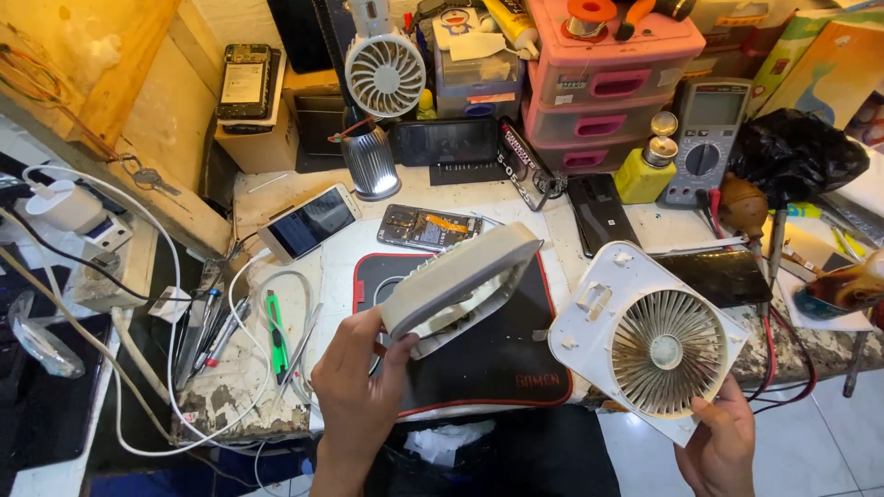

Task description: Disassembling a small portable desk fan using a screwdriver and prying the casing apart.

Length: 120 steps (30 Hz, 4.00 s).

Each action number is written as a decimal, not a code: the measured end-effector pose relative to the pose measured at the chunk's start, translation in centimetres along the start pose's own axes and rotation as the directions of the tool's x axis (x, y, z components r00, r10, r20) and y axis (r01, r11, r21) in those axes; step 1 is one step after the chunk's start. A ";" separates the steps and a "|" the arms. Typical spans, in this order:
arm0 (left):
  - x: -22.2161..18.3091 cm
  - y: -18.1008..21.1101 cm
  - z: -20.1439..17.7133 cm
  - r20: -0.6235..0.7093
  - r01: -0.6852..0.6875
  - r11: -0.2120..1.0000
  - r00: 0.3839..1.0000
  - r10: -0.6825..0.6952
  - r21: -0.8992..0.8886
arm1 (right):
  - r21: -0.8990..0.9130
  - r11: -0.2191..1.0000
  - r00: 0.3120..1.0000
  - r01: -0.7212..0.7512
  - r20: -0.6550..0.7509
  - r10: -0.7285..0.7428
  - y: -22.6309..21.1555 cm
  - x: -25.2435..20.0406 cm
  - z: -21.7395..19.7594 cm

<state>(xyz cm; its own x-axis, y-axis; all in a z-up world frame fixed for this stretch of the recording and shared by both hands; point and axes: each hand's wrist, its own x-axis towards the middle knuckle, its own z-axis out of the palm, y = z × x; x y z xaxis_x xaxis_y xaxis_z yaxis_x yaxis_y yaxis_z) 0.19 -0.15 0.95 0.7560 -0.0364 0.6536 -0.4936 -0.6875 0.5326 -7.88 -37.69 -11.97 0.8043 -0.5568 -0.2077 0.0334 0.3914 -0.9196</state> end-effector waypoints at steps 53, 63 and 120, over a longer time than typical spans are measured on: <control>-4.2 6.0 6.3 0.552 0.583 -0.049 0.735 -0.393 -0.811 | 0.470 0.763 0.841 -0.444 0.512 0.174 4.5 -1.5 1.8; -2.7 1.9 9.4 0.184 -0.512 0.849 0.854 0.487 0.130 | 0.227 0.968 0.969 -0.109 0.242 0.052 0.8 1.4 2.7; -1.9 3.6 8.5 0.532 0.779 0.359 0.617 -0.580 -0.513 | 0.295 0.948 0.960 -0.116 0.279 0.030 1.3 1.8 1.6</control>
<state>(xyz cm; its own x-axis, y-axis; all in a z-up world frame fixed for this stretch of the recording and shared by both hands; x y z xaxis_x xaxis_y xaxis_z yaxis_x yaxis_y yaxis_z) 0.59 -8.74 -2.96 0.9815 -0.0096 -0.1912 0.1912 0.0967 0.9768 -5.45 -36.99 -13.04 0.9384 -0.3182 -0.1345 0.1137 0.6520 -0.7496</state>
